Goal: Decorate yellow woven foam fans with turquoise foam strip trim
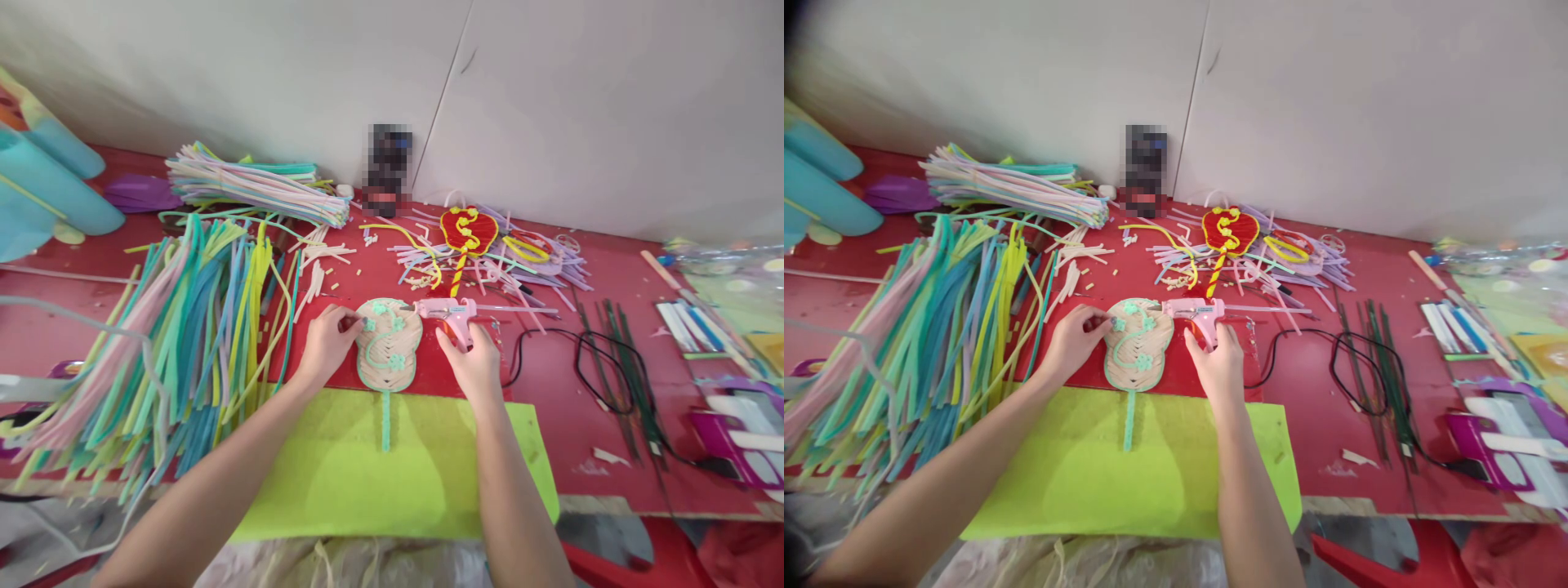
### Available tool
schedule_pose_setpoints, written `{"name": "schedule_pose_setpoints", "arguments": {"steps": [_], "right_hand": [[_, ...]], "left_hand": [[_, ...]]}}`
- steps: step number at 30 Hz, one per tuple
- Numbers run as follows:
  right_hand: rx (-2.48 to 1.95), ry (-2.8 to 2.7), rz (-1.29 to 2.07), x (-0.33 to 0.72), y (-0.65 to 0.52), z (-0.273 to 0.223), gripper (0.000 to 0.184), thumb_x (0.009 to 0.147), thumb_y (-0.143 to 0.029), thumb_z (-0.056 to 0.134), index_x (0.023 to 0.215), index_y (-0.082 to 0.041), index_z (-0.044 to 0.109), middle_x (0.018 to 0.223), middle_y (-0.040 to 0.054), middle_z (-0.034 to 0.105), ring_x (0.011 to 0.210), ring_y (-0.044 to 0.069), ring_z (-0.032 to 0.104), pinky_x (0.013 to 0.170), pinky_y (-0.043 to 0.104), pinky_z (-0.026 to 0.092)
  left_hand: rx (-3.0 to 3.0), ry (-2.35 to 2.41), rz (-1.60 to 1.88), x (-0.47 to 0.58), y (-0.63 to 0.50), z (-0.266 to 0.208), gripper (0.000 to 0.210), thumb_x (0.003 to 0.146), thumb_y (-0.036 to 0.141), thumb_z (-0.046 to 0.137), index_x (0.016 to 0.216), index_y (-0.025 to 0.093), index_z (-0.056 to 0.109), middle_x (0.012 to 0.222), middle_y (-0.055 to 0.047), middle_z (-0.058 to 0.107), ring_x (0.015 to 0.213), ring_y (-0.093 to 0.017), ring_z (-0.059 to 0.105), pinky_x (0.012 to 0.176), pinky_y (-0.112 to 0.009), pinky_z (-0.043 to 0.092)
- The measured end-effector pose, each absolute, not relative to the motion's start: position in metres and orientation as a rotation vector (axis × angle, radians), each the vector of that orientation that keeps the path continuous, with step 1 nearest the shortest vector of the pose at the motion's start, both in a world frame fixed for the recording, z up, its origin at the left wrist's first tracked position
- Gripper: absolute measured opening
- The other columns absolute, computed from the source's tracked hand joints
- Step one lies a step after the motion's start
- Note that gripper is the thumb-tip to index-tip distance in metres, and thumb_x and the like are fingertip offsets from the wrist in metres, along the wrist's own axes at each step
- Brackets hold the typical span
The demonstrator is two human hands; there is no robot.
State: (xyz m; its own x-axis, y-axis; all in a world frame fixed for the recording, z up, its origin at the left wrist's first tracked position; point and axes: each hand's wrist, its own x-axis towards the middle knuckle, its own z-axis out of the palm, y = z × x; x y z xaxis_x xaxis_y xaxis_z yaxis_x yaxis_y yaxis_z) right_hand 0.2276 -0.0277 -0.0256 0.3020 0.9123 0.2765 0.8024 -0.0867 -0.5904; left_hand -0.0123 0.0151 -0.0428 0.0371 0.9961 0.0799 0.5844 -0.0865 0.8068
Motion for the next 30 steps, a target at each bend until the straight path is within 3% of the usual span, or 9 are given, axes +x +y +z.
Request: {"name": "schedule_pose_setpoints", "arguments": {"steps": [23, 30], "right_hand": [[-1.893, -1.53, 0.234, 0.227, -0.028, -0.026, 0.032, 0.076, -0.05, 0.059, 0.071, -0.021, 0.047, 0.069, -0.0011, 0.05, 0.062, 0.013, 0.047, 0.061, 0.027, 0.038], [-1.904, -1.536, 0.211, 0.228, -0.028, -0.026, 0.032, 0.076, -0.05, 0.058, 0.071, -0.021, 0.047, 0.068, -0.0012, 0.049, 0.062, 0.014, 0.047, 0.061, 0.027, 0.037]], "left_hand": [[1.846, 1.562, 0.816, -0.02, 0.006, -0.035, 0.006, 0.077, 0.025, 0.061, 0.077, 0.019, 0.064, 0.082, -0.003, 0.058, 0.077, -0.016, 0.054, 0.074, -0.032, 0.045], [1.892, 1.511, 0.868, -0.028, 0.011, -0.033, 0.009, 0.081, 0.024, 0.056, 0.087, 0.02, 0.063, 0.085, -0.002, 0.058, 0.077, -0.015, 0.055, 0.074, -0.03, 0.045]]}}
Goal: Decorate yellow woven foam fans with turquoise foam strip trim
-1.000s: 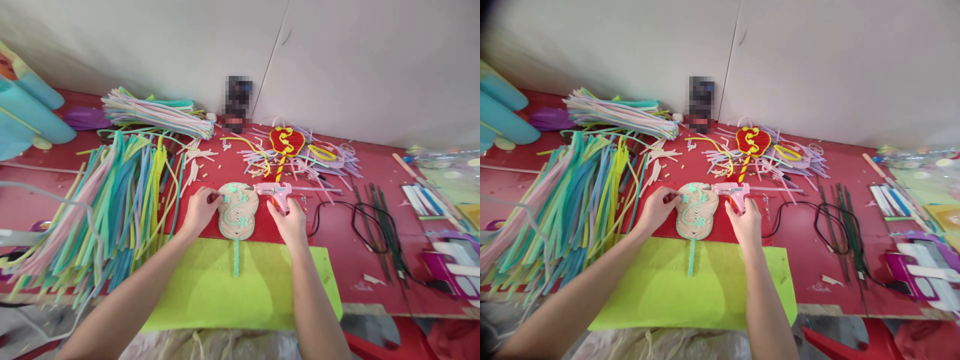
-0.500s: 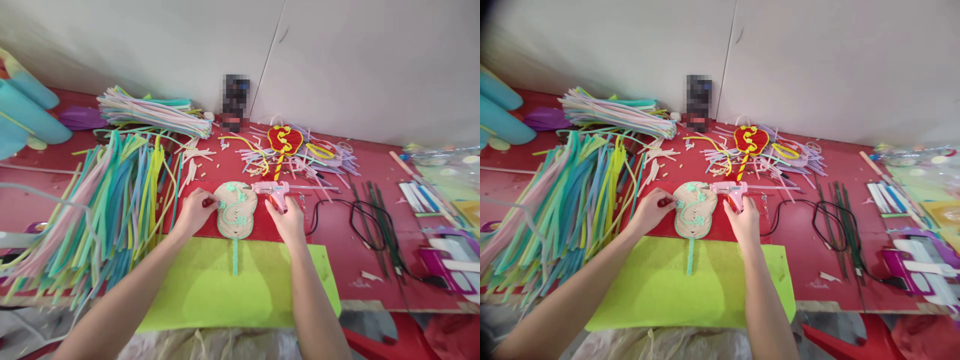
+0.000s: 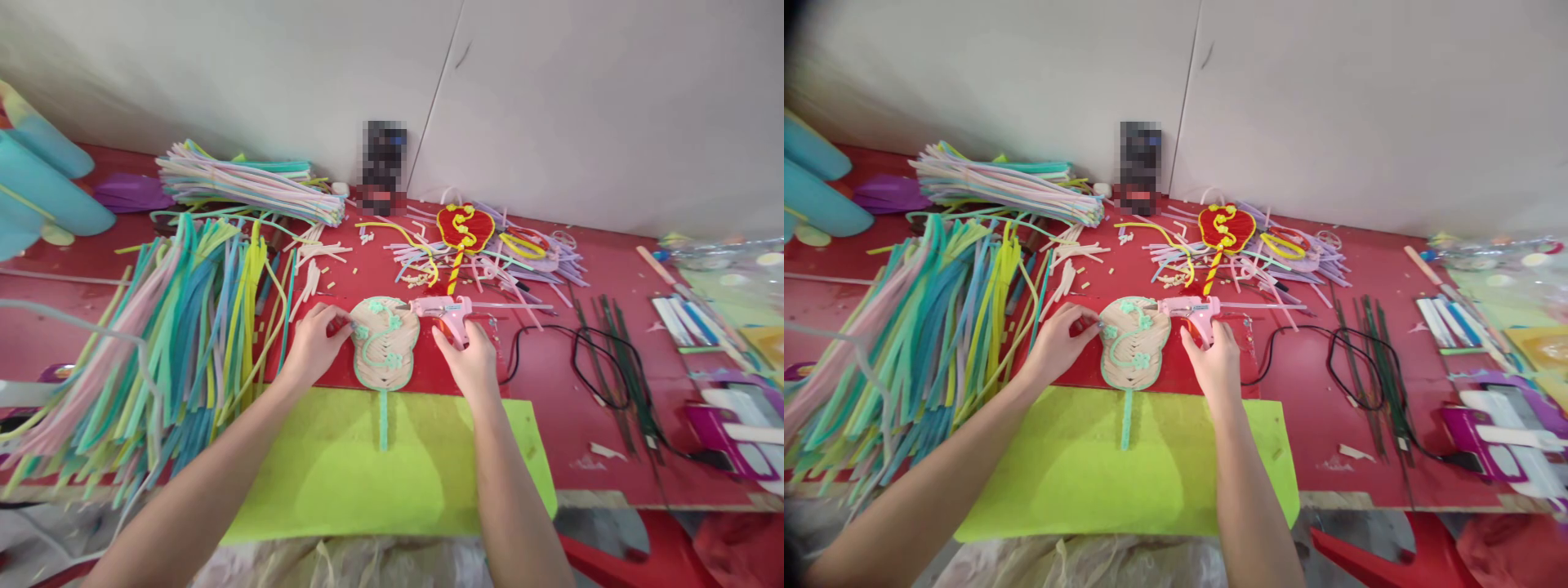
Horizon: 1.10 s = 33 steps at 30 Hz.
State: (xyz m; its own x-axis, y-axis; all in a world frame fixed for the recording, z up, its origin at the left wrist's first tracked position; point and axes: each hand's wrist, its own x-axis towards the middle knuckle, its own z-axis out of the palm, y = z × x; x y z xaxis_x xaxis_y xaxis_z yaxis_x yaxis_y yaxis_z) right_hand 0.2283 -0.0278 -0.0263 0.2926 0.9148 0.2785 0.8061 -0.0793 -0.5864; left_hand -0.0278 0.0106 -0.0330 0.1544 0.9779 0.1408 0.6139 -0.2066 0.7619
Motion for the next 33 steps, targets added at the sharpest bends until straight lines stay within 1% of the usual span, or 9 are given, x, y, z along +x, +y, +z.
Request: {"name": "schedule_pose_setpoints", "arguments": {"steps": [4, 7, 11, 17, 23, 26, 29, 33], "right_hand": [[-1.886, -1.528, 0.235, 0.2275, -0.0282, -0.025, 0.03, 0.076, -0.049, 0.059, 0.073, -0.021, 0.048, 0.07, -0.001, 0.05, 0.061, 0.013, 0.048, 0.061, 0.027, 0.038], [-1.879, -1.524, 0.245, 0.2266, -0.0284, -0.0239, 0.031, 0.076, -0.049, 0.059, 0.071, -0.021, 0.046, 0.068, -0.0013, 0.049, 0.059, 0.013, 0.046, 0.06, 0.027, 0.038], [-1.877, -1.533, 0.236, 0.2268, -0.0287, -0.0236, 0.032, 0.076, -0.049, 0.059, 0.069, -0.022, 0.044, 0.068, -0.0017, 0.048, 0.059, 0.013, 0.045, 0.06, 0.027, 0.038], [-1.889, -1.547, 0.211, 0.2282, -0.0291, -0.0248, 0.032, 0.077, -0.049, 0.058, 0.069, -0.022, 0.043, 0.067, -0.0017, 0.047, 0.063, 0.014, 0.046, 0.061, 0.027, 0.037], [-1.893, -1.55, 0.21, 0.2283, -0.0292, -0.0246, 0.031, 0.076, -0.049, 0.057, 0.068, -0.022, 0.044, 0.067, -0.0011, 0.048, 0.062, 0.014, 0.046, 0.059, 0.027, 0.036], [-1.892, -1.552, 0.21, 0.2285, -0.0295, -0.0243, 0.031, 0.077, -0.049, 0.057, 0.069, -0.021, 0.045, 0.067, -0.0009, 0.048, 0.063, 0.014, 0.046, 0.06, 0.027, 0.036], [-1.895, -1.542, 0.205, 0.2289, -0.0295, -0.0244, 0.032, 0.077, -0.05, 0.057, 0.071, -0.021, 0.045, 0.069, -0.0007, 0.049, 0.064, 0.014, 0.047, 0.061, 0.027, 0.036], [-1.895, -1.544, 0.19, 0.2287, -0.0294, -0.0247, 0.032, 0.076, -0.05, 0.058, 0.071, -0.021, 0.044, 0.068, -0.0011, 0.048, 0.063, 0.014, 0.047, 0.062, 0.027, 0.037]], "left_hand": [[2.017, 1.38, 0.816, -0.0345, 0.0173, -0.0361, 0.021, 0.081, 0.023, 0.057, 0.1, 0.027, 0.066, 0.091, -0.003, 0.057, 0.087, -0.017, 0.054, 0.083, -0.034, 0.044], [2.079, 1.323, 0.714, -0.0377, 0.0205, -0.04, 0.024, 0.082, 0.024, 0.057, 0.103, 0.03, 0.068, 0.092, -0.003, 0.056, 0.088, -0.018, 0.053, 0.085, -0.036, 0.043], [2.077, 1.331, 0.703, -0.0379, 0.0212, -0.0431, 0.024, 0.082, 0.026, 0.059, 0.102, 0.032, 0.068, 0.092, -0.003, 0.055, 0.089, -0.018, 0.052, 0.085, -0.037, 0.043], [2.072, 1.34, 0.753, -0.0347, 0.0198, -0.0416, 0.02, 0.08, 0.029, 0.062, 0.099, 0.03, 0.069, 0.092, -0.003, 0.056, 0.087, -0.018, 0.053, 0.084, -0.036, 0.042], [2.095, 1.399, 0.755, -0.032, 0.0169, -0.038, 0.019, 0.079, 0.031, 0.062, 0.096, 0.028, 0.069, 0.093, -0.004, 0.056, 0.091, -0.02, 0.052, 0.087, -0.038, 0.042], [2.08, 1.377, 0.847, -0.0319, 0.0172, -0.0357, 0.02, 0.08, 0.029, 0.061, 0.098, 0.028, 0.068, 0.096, -0.004, 0.055, 0.094, -0.019, 0.052, 0.088, -0.037, 0.042], [2.064, 1.33, 0.925, -0.0324, 0.0184, -0.0354, 0.018, 0.081, 0.026, 0.059, 0.096, 0.029, 0.069, 0.099, -0.003, 0.055, 0.096, -0.018, 0.052, 0.09, -0.036, 0.042], [2.085, 1.306, 0.84, -0.0329, 0.0193, -0.0383, 0.018, 0.08, 0.025, 0.061, 0.094, 0.031, 0.07, 0.102, -0.003, 0.055, 0.098, -0.019, 0.051, 0.092, -0.038, 0.04]]}}
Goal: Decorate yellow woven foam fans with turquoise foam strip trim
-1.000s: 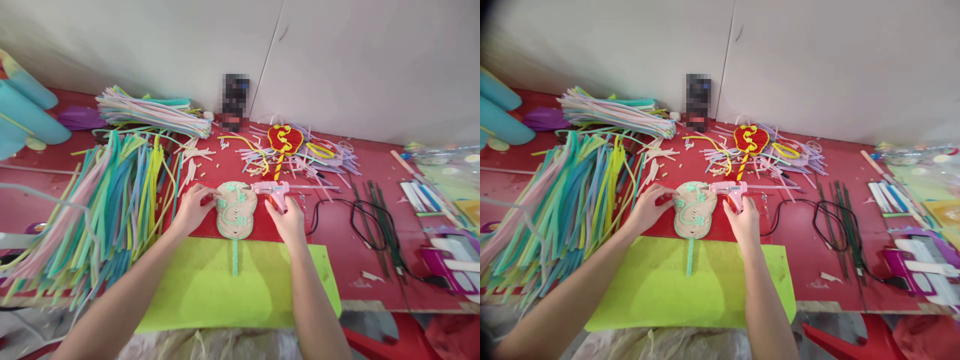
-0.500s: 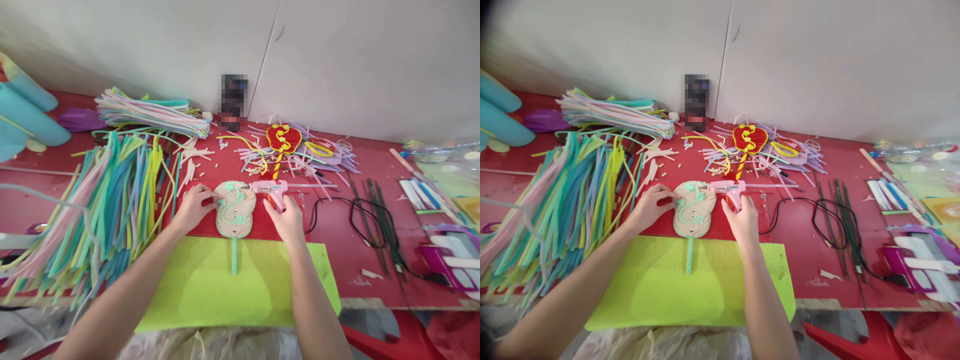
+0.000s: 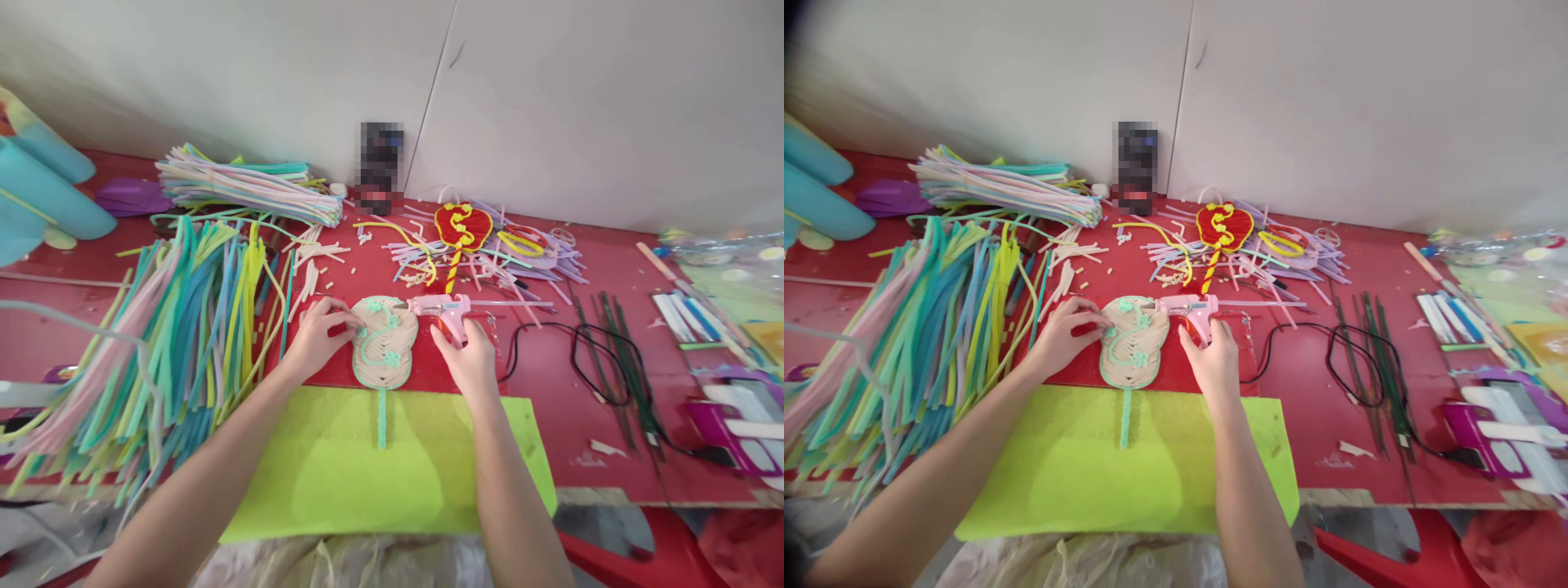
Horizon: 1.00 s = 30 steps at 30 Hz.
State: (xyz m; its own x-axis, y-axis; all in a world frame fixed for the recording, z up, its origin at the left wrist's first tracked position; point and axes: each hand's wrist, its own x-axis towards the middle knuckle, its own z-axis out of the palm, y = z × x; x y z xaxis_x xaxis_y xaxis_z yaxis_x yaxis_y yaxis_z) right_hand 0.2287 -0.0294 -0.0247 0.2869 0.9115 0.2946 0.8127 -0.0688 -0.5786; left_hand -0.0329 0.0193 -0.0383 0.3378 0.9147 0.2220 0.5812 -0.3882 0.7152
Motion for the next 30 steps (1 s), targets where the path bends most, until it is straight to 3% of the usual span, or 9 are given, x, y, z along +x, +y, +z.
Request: {"name": "schedule_pose_setpoints", "arguments": {"steps": [7, 22, 30], "right_hand": [[-1.885, -1.533, 0.222, 0.228, -0.03, -0.023, 0.031, 0.077, -0.05, 0.058, 0.072, -0.021, 0.046, 0.069, -0.001, 0.049, 0.062, 0.014, 0.047, 0.062, 0.027, 0.037], [-1.891, -1.547, 0.233, 0.228, -0.029, -0.025, 0.033, 0.076, -0.049, 0.059, 0.069, -0.021, 0.043, 0.067, -0.0021, 0.046, 0.063, 0.014, 0.046, 0.061, 0.027, 0.036], [-1.892, -1.548, 0.217, 0.228, -0.029, -0.026, 0.033, 0.076, -0.048, 0.06, 0.069, -0.021, 0.043, 0.067, -0.0026, 0.045, 0.063, 0.013, 0.045, 0.062, 0.026, 0.035]], "left_hand": [[2.158, 1.326, 0.676, -0.035, 0.021, -0.04, 0.022, 0.079, 0.028, 0.063, 0.099, 0.034, 0.069, 0.106, -0.003, 0.055, 0.1, -0.021, 0.049, 0.094, -0.042, 0.037], [2.187, 1.329, 0.77, -0.026, 0.02, -0.043, 0.018, 0.077, 0.031, 0.066, 0.095, 0.031, 0.069, 0.104, -0.003, 0.055, 0.099, -0.021, 0.05, 0.092, -0.041, 0.04], [2.085, 1.524, 0.816, -0.025, 0.017, -0.038, 0.045, 0.078, 0.033, 0.063, 0.121, 0.029, 0.052, 0.114, -0.006, 0.053, 0.107, -0.023, 0.05, 0.094, -0.044, 0.037]]}}
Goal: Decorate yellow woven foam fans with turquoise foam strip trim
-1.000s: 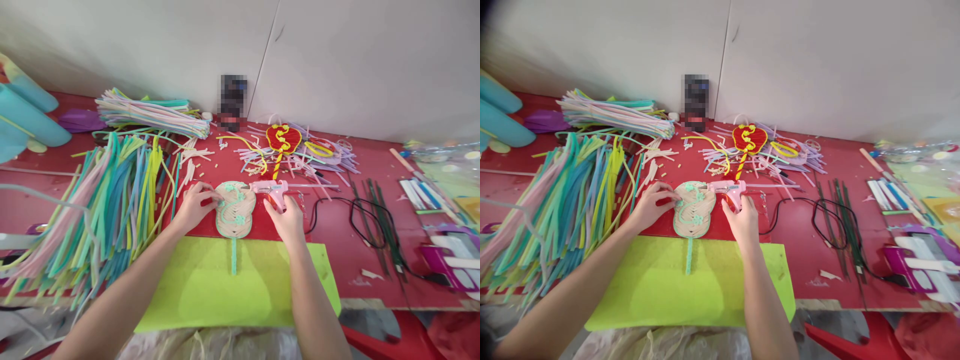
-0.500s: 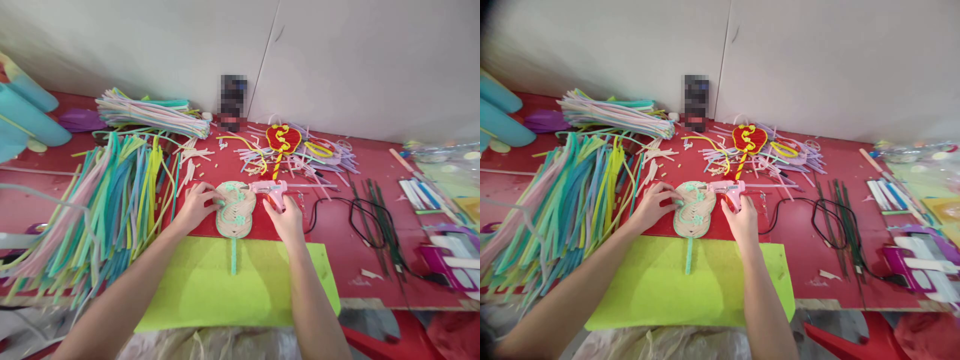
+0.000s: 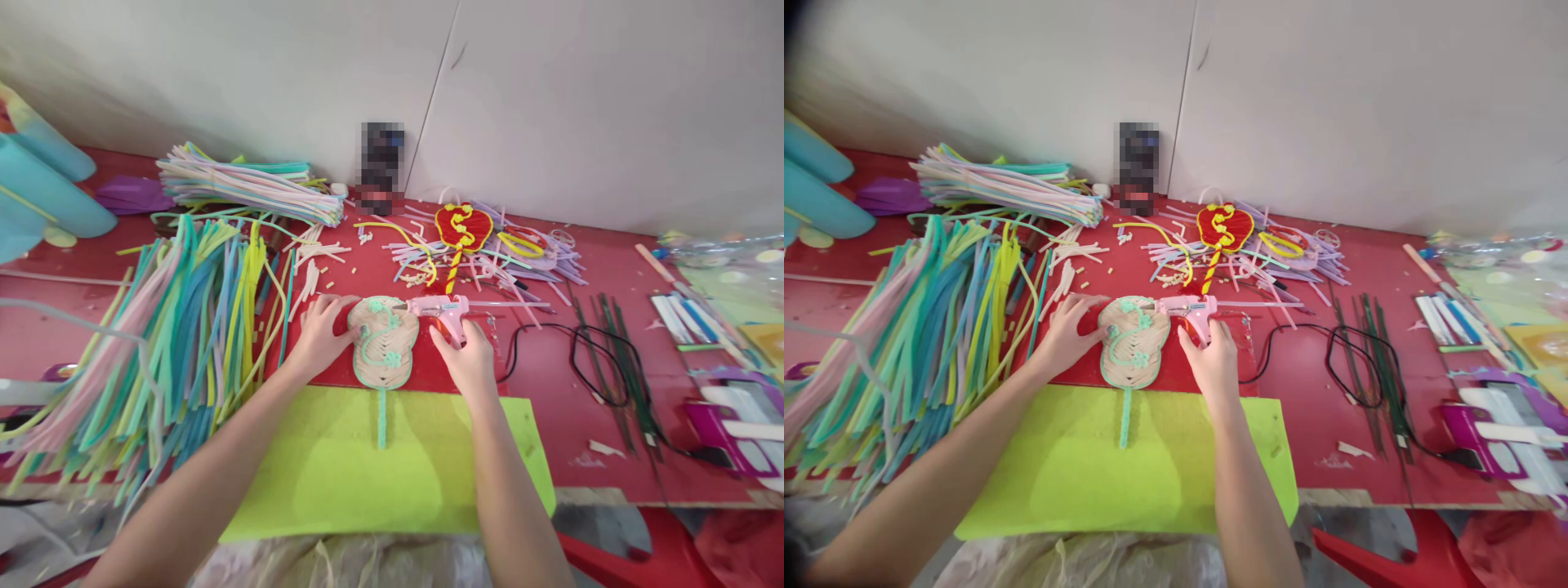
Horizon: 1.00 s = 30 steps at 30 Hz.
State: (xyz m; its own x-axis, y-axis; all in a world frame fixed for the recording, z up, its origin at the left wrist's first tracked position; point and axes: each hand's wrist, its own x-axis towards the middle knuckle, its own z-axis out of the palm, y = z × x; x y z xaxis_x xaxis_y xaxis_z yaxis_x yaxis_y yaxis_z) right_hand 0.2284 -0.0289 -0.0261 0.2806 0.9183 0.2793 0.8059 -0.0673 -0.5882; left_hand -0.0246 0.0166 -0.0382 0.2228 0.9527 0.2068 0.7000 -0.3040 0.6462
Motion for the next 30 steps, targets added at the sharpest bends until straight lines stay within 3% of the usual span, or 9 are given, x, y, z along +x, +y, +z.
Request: {"name": "schedule_pose_setpoints", "arguments": {"steps": [11, 19, 30], "right_hand": [[-1.891, -1.551, 0.226, 0.227, -0.029, -0.026, 0.034, 0.076, -0.049, 0.059, 0.067, -0.021, 0.042, 0.066, -0.0027, 0.044, 0.061, 0.013, 0.044, 0.061, 0.027, 0.036], [-1.912, -1.511, 0.254, 0.229, -0.029, -0.024, 0.032, 0.076, -0.051, 0.059, 0.072, -0.021, 0.047, 0.069, -0.0019, 0.049, 0.062, 0.013, 0.047, 0.062, 0.027, 0.037], [-1.864, -1.595, 0.166, 0.227, -0.029, -0.028, 0.027, 0.076, -0.044, 0.059, 0.07, -0.021, 0.046, 0.069, -0.0006, 0.048, 0.064, 0.015, 0.048, 0.063, 0.028, 0.04]], "left_hand": [[2.092, 1.573, 0.757, -0.019, 0.014, -0.041, 0.041, 0.077, 0.033, 0.064, 0.116, 0.029, 0.054, 0.111, -0.006, 0.053, 0.108, -0.026, 0.048, 0.094, -0.048, 0.036], [1.963, 1.495, 1.051, -0.03, 0.019, -0.04, 0.007, 0.081, 0.02, 0.056, 0.087, 0.021, 0.06, 0.096, -0.004, 0.058, 0.096, -0.018, 0.055, 0.091, -0.037, 0.043], [1.963, 1.477, 1.01, -0.032, 0.018, -0.04, 0.007, 0.08, 0.02, 0.058, 0.085, 0.021, 0.063, 0.087, -0.002, 0.061, 0.086, -0.016, 0.057, 0.082, -0.033, 0.046]]}}
